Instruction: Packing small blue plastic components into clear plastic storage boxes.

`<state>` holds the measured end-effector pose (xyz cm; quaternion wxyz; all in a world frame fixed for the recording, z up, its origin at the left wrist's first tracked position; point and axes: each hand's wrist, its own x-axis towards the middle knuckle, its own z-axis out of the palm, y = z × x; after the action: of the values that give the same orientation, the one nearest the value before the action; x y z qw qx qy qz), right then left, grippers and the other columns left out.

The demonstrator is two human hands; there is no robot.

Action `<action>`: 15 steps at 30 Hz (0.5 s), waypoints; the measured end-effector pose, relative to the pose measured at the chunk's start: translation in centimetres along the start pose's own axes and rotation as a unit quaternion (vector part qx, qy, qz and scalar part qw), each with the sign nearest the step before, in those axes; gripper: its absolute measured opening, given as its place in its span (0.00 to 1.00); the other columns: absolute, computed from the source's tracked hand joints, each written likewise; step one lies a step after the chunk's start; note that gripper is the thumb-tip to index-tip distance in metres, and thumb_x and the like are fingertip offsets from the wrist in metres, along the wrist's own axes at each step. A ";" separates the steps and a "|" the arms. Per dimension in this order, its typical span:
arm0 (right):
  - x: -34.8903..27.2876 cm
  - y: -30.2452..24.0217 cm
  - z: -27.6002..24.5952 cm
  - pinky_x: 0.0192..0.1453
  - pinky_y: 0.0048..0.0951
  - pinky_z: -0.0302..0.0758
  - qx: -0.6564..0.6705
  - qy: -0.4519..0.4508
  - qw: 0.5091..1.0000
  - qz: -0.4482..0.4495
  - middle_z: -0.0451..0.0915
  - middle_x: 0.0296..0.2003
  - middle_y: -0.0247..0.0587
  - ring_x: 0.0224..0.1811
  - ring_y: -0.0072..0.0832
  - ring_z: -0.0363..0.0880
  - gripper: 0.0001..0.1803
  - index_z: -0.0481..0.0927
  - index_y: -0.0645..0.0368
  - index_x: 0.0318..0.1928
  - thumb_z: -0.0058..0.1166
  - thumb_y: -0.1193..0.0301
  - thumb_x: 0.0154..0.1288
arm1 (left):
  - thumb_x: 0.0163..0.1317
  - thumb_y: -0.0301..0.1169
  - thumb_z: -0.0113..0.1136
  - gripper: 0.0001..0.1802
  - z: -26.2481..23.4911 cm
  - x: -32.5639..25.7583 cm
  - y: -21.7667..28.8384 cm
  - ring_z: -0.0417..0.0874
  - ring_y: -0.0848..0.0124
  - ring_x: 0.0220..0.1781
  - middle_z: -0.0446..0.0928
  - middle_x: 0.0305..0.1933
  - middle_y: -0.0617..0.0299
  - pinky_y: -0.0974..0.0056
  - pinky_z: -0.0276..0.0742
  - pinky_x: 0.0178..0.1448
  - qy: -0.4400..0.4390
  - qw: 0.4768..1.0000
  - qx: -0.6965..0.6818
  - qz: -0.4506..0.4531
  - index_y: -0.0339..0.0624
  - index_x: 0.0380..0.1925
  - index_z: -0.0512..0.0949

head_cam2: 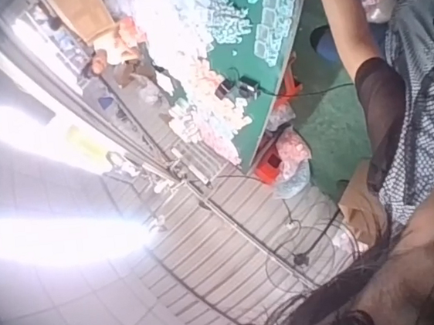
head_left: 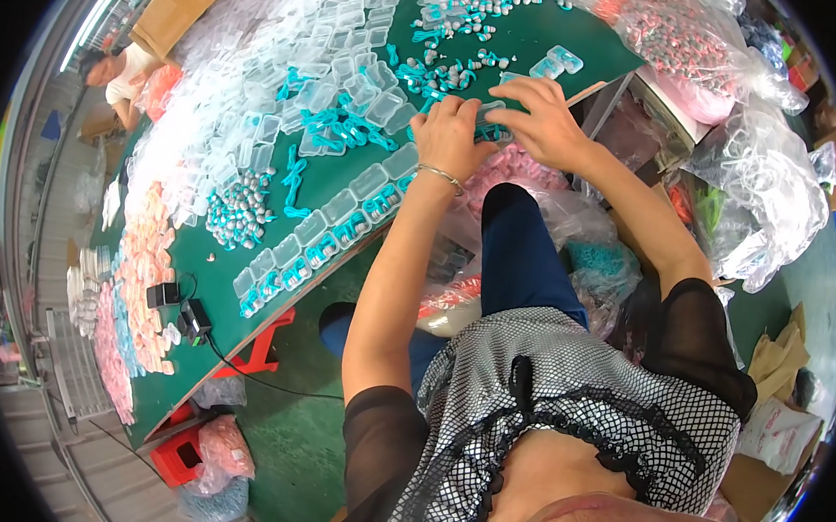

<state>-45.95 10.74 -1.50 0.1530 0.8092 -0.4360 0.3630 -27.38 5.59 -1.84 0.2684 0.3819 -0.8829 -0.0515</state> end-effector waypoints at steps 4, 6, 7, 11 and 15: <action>-1.2 -0.7 0.6 0.62 0.47 0.59 -0.029 -0.015 0.999 -0.032 0.74 0.55 0.30 0.59 0.37 0.69 0.15 0.83 0.43 0.39 0.55 0.74 0.50 | 0.34 0.43 0.76 0.35 0.3 0.1 0.1 0.77 0.63 0.49 0.76 0.45 0.64 0.52 0.62 0.49 0.022 1.000 0.007 0.008 0.51 0.49 0.77; -1.2 -1.0 0.7 0.63 0.47 0.58 -0.032 -0.023 0.999 -0.009 0.74 0.55 0.31 0.60 0.38 0.67 0.14 0.83 0.45 0.39 0.55 0.73 0.51 | 0.35 0.44 0.76 0.36 0.3 0.0 0.1 0.77 0.63 0.49 0.76 0.45 0.63 0.52 0.62 0.48 0.018 1.000 0.004 0.001 0.51 0.49 0.77; -1.2 -1.0 0.8 0.63 0.47 0.58 -0.032 -0.023 0.999 -0.009 0.74 0.55 0.31 0.60 0.38 0.67 0.14 0.83 0.45 0.39 0.55 0.73 0.51 | 0.35 0.44 0.76 0.36 0.4 0.0 0.1 0.77 0.63 0.49 0.76 0.45 0.63 0.52 0.62 0.48 0.017 1.000 0.004 0.000 0.51 0.49 0.77; -1.4 -1.3 1.2 0.63 0.47 0.57 -0.031 -0.023 0.999 0.013 0.73 0.56 0.34 0.61 0.40 0.66 0.12 0.83 0.49 0.38 0.56 0.71 0.50 | 0.35 0.44 0.76 0.36 0.5 -0.1 0.0 0.77 0.63 0.49 0.76 0.45 0.63 0.52 0.62 0.47 0.024 1.000 0.006 0.006 0.51 0.50 0.77; -1.4 -1.7 1.6 0.63 0.47 0.57 -0.024 -0.014 0.999 0.036 0.73 0.56 0.36 0.62 0.41 0.65 0.11 0.83 0.50 0.38 0.57 0.71 0.51 | 0.36 0.42 0.75 0.36 0.6 -0.1 0.0 0.77 0.63 0.49 0.76 0.44 0.63 0.52 0.63 0.47 0.021 1.000 0.005 0.000 0.51 0.51 0.76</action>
<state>-44.28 11.65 -3.48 0.1528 0.7939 -0.4757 0.3464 -27.66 5.58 -2.40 0.2853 0.3840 -0.8773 -0.0385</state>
